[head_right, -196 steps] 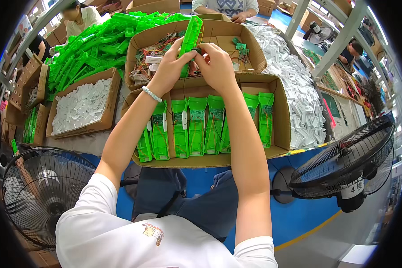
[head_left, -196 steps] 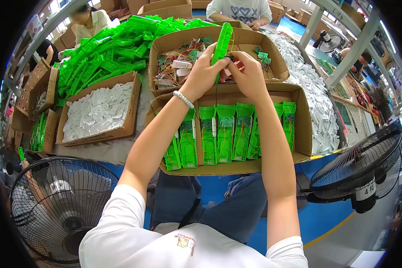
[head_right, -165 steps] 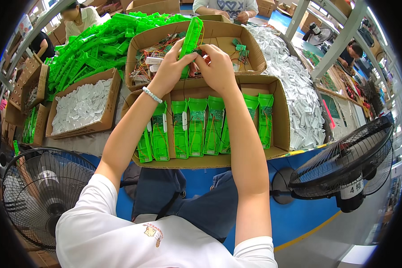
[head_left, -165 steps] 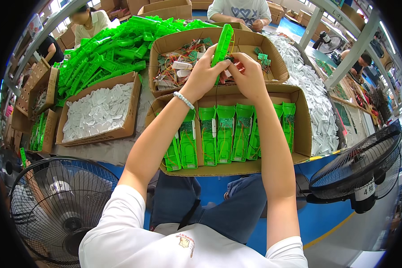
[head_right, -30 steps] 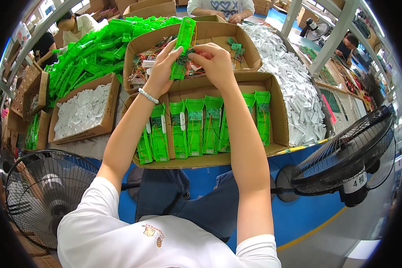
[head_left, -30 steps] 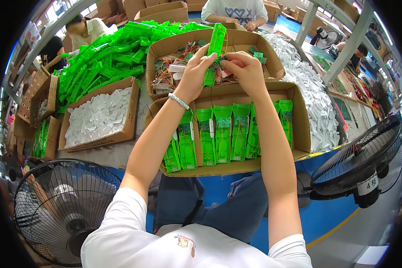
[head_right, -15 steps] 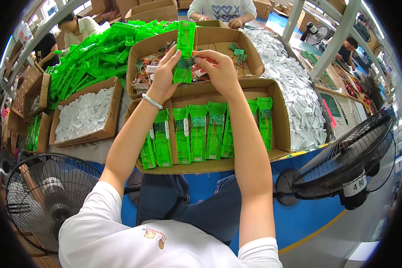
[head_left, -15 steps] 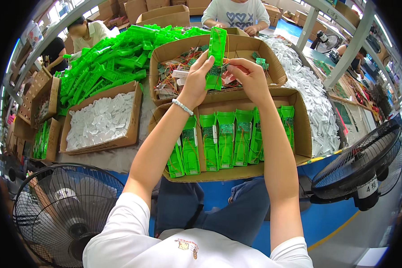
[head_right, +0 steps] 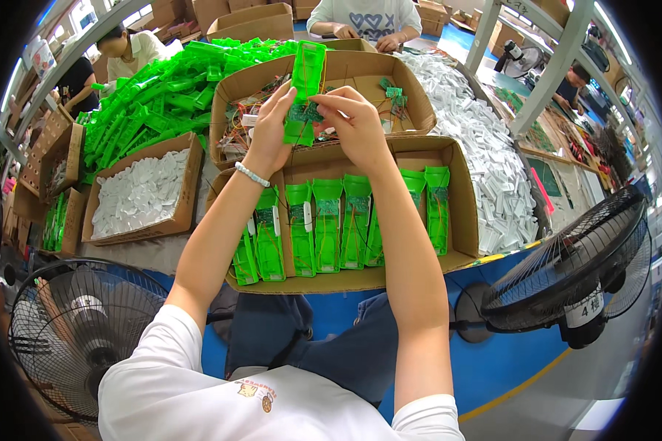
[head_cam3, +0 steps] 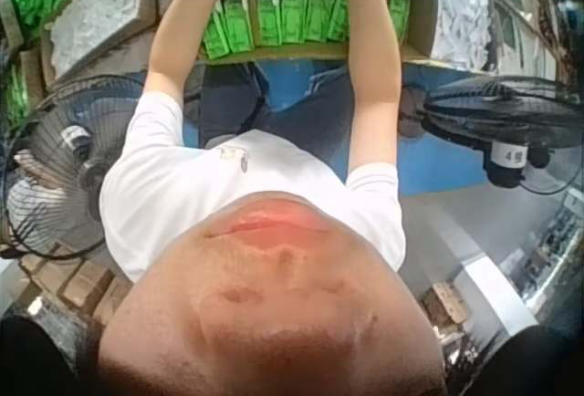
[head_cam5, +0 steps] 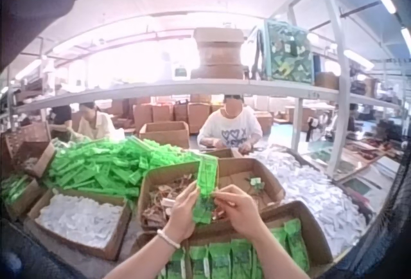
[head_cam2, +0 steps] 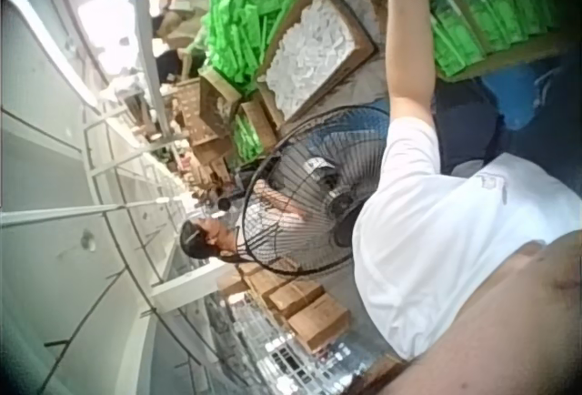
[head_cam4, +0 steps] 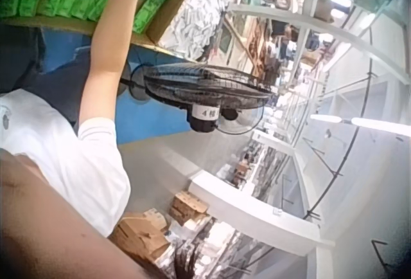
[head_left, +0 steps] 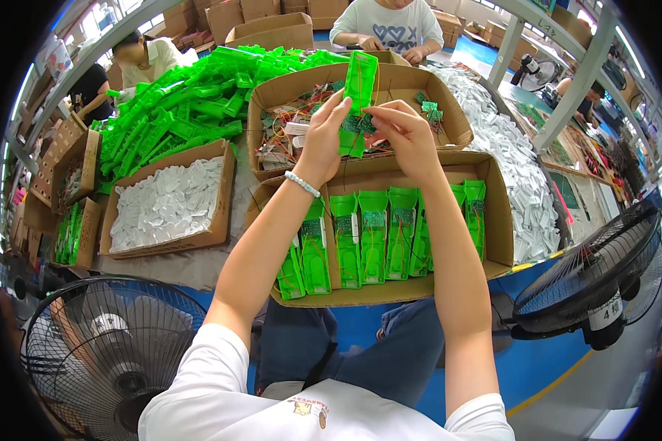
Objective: The person assembles small green plastic housings by hand, inserting electronic circuitry boards and plastic components into them, then capping them with white plastic caps.
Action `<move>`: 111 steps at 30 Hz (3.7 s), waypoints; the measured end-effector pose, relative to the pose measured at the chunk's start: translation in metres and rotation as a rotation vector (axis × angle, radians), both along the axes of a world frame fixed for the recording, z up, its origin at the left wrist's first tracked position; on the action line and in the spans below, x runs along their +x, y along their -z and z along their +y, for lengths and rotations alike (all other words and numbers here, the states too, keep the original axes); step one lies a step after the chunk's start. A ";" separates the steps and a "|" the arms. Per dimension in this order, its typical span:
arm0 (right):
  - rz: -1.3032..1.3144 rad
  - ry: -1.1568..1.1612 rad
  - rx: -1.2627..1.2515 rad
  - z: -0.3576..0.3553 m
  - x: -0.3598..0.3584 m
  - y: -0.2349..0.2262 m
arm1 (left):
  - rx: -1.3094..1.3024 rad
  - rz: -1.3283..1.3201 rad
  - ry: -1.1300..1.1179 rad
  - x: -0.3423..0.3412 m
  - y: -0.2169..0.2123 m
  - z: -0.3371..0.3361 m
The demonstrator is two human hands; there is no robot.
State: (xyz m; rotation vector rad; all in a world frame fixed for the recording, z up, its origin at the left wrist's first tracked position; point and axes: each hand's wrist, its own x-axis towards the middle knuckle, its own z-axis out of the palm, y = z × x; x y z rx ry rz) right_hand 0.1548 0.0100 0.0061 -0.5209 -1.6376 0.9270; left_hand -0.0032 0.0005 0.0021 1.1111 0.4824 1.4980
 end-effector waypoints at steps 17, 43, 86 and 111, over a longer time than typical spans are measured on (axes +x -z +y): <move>0.123 0.023 -0.185 0.001 0.004 -0.003 | -0.006 -0.043 0.072 -0.007 -0.001 0.002; 0.381 0.128 -0.164 0.026 0.008 0.012 | -0.109 -0.262 0.052 -0.006 0.009 0.020; 0.017 0.084 0.036 -0.017 -0.074 -0.021 | -0.321 -0.138 -0.004 -0.011 0.013 0.024; 0.313 -0.033 -0.177 -0.007 -0.027 0.018 | -0.162 -0.162 0.027 -0.013 0.006 0.016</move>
